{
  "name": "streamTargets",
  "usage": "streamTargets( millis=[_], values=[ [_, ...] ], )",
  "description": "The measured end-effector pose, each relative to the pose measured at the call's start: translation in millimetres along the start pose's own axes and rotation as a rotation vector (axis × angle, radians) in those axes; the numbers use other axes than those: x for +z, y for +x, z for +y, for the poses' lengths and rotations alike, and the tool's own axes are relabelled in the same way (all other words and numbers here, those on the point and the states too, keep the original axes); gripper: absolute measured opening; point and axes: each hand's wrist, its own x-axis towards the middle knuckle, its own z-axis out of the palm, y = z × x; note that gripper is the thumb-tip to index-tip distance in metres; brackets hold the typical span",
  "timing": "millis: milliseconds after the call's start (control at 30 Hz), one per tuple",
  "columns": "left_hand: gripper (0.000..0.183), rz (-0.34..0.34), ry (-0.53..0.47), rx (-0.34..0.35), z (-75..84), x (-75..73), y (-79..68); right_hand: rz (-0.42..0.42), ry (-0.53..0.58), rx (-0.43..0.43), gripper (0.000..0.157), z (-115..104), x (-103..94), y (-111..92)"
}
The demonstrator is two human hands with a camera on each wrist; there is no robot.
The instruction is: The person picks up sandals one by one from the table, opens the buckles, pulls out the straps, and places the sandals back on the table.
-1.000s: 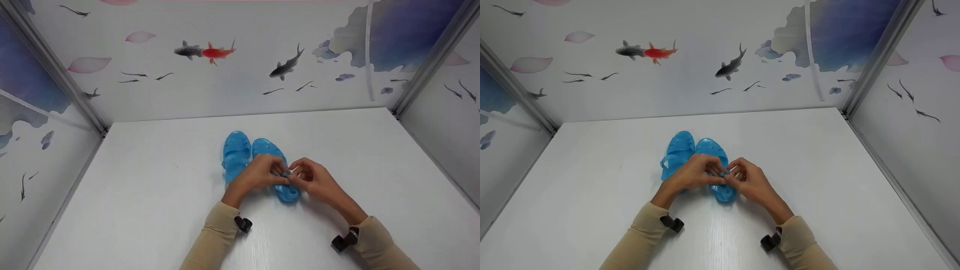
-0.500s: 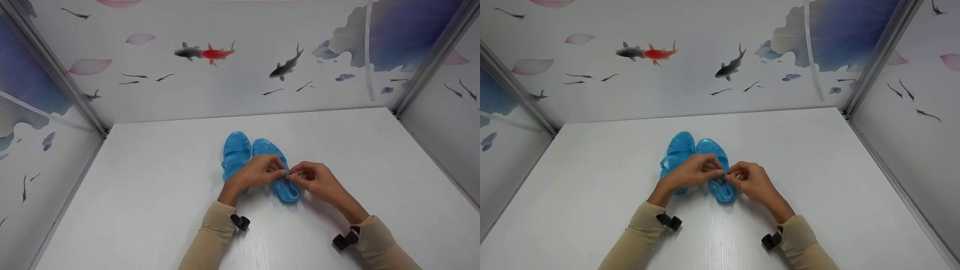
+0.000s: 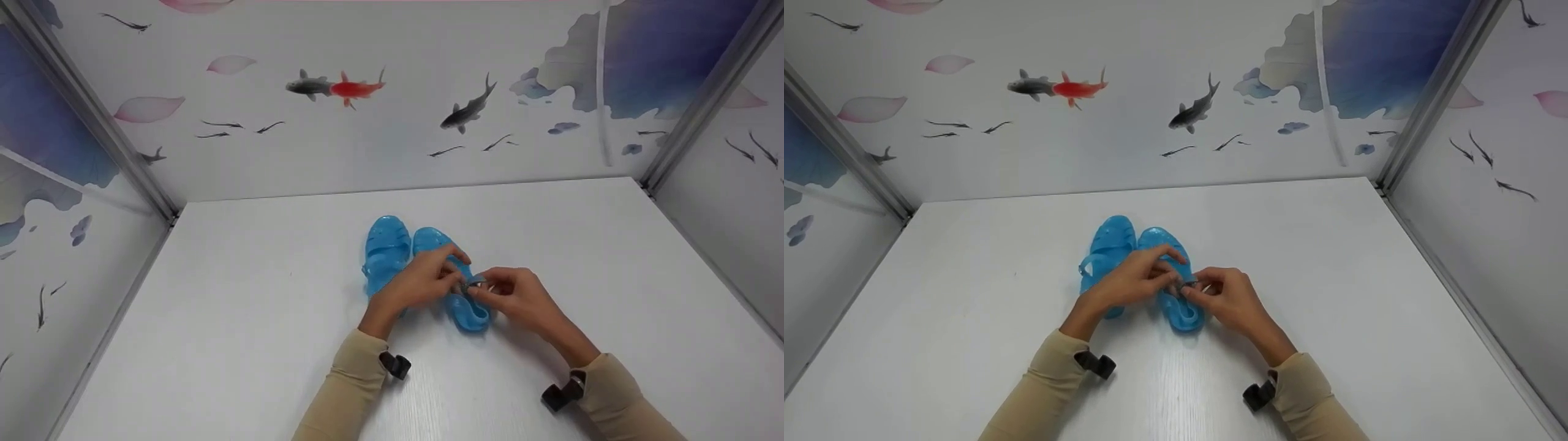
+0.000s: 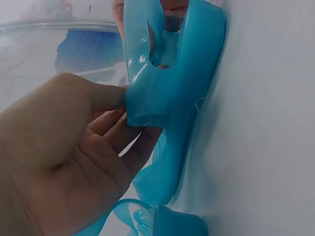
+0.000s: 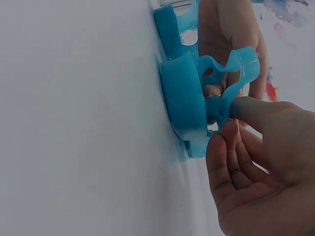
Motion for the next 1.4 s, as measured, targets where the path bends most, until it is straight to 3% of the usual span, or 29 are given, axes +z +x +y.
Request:
streamTargets(
  millis=[233, 433, 667, 800, 967, 1200, 1400],
  values=[
    [0.024, 0.026, 0.116, 0.017, 6.4, 0.6, -1.6, 0.043, 0.037, 0.038, 0.036, 0.3, 3.7, -0.2],
    [0.021, 0.064, 0.106, 0.027, 6.8, -2.7, -2.2, 0.058, 0.039, 0.053, 0.041, 0.4, 5.7, 0.1],
    [0.018, 0.095, 0.123, 0.049, 7.3, -2.7, -0.3, 0.037, 0.043, 0.018, 0.034, 2.7, 5.5, -0.5],
    [0.025, 0.095, 0.223, 0.064, 7.4, -1.5, -0.9, 0.028, 0.064, 0.006, 0.031, 6.8, 5.6, -1.2],
    [0.029, 0.038, 0.342, 0.055, 7.4, -0.3, -3.0, 0.006, 0.108, 0.012, 0.028, 12.0, 5.7, -0.7],
    [0.027, 0.028, 0.268, 0.043, 8.7, -2.7, -3.3, -0.025, 0.096, -0.025, 0.030, 13.4, 5.9, 0.5],
    [0.025, 0.025, 0.223, 0.080, 7.7, -4.3, -1.4, -0.050, 0.066, -0.062, 0.037, 13.7, 6.2, 1.2]
  ],
)
